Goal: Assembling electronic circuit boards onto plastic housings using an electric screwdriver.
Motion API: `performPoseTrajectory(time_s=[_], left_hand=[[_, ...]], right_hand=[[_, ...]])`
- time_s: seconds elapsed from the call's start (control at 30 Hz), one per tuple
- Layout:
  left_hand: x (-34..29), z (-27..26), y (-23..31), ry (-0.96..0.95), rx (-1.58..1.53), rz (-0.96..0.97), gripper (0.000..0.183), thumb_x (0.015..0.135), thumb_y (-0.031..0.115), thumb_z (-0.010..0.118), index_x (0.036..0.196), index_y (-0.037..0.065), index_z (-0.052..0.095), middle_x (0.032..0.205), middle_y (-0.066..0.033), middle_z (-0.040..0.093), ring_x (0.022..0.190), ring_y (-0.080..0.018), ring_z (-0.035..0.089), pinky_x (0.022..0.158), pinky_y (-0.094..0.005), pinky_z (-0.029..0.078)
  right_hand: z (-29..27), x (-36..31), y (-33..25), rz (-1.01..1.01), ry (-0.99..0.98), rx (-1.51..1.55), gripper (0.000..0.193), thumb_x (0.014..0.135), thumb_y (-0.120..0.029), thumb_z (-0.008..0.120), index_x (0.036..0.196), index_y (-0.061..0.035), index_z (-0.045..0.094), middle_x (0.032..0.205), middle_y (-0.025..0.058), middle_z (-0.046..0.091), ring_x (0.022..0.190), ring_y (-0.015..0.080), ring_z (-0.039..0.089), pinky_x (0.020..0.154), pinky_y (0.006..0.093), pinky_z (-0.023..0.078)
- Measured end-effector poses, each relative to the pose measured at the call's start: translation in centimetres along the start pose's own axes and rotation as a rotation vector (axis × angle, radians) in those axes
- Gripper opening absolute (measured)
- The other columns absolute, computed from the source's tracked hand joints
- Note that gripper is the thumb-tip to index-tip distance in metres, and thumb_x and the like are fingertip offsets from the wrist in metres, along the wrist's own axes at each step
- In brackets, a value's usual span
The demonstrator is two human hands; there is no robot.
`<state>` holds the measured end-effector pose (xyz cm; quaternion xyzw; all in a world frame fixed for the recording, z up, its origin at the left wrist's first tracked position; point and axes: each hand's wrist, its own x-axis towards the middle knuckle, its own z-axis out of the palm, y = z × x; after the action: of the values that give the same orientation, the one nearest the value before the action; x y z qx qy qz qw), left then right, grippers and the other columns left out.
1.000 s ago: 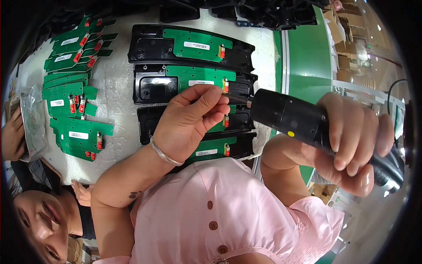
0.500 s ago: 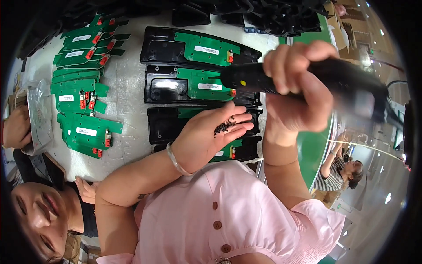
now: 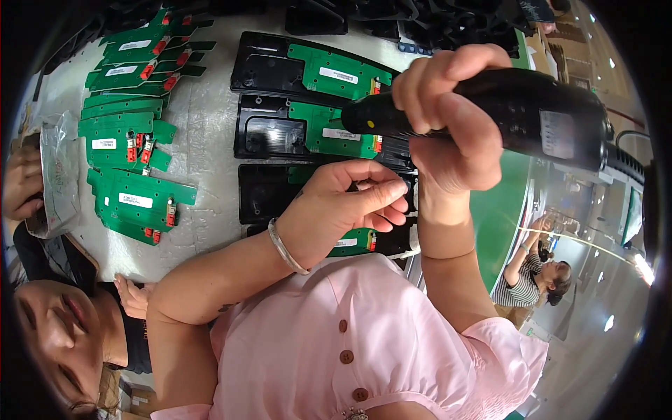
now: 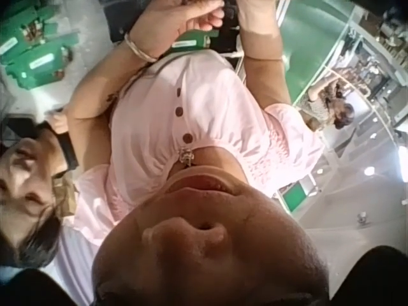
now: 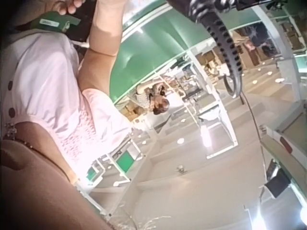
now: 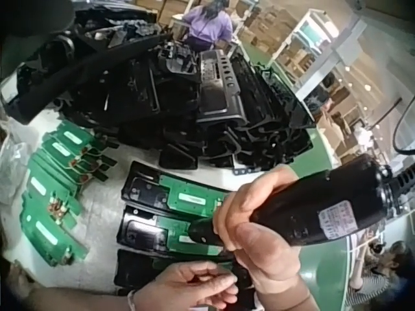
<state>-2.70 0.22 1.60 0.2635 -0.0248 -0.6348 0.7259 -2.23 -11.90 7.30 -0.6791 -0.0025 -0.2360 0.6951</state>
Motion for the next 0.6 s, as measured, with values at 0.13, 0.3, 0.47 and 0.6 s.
performPoseTrajectory(time_s=[0.13, 0.3, 0.47, 0.6], left_hand=[[0.2, -0.1, -0.1, 0.039, -0.065, -0.019, 0.015, 0.085, 0.015, 0.053, 0.090, 0.002, 0.057, 0.081, -0.0031, 0.058, 0.069, -0.0096, 0.056, 0.061, -0.0198, 0.045], [0.2, -0.1, -0.1, 0.073, -0.067, 0.035, 0.014, 0.084, 0.014, 0.054, 0.089, 0.002, 0.058, 0.078, -0.0010, 0.057, 0.070, -0.0079, 0.053, 0.063, -0.0192, 0.043], [0.4, -0.9, -0.2, 0.066, -0.082, 0.031, 0.014, 0.084, 0.015, 0.054, 0.091, 0.003, 0.058, 0.078, 0.0000, 0.056, 0.069, -0.0069, 0.051, 0.064, -0.0183, 0.042], [0.3, -0.4, 0.4, 0.122, -0.171, 0.075, 0.015, 0.084, 0.016, 0.053, 0.091, 0.004, 0.057, 0.080, -0.0004, 0.057, 0.072, -0.0070, 0.052, 0.065, -0.0186, 0.043]], right_hand=[[0.1, 0.6, 0.4, -0.062, -0.158, 0.082, 0.022, 0.064, -0.004, 0.039, 0.086, -0.0018, 0.041, 0.053, 0.0025, 0.035, 0.045, 0.0111, 0.032, 0.047, 0.0263, 0.030], [0.4, 0.6, 0.3, -0.021, -0.181, 0.090, 0.022, 0.063, -0.003, 0.040, 0.085, -0.0015, 0.041, 0.053, 0.0035, 0.035, 0.046, 0.0110, 0.032, 0.046, 0.0257, 0.030], [-0.7, 0.4, -2.2, -0.096, -0.070, 0.118, 0.024, 0.060, 0.002, 0.045, 0.083, -0.0031, 0.042, 0.055, 0.0020, 0.036, 0.047, 0.0121, 0.035, 0.050, 0.0251, 0.030], [-2.8, -0.5, -6.4, -0.202, -0.188, 0.346, 0.023, 0.060, -0.005, 0.054, 0.081, -0.0069, 0.044, 0.054, -0.0064, 0.044, 0.048, 0.0075, 0.043, 0.057, 0.0226, 0.033]])
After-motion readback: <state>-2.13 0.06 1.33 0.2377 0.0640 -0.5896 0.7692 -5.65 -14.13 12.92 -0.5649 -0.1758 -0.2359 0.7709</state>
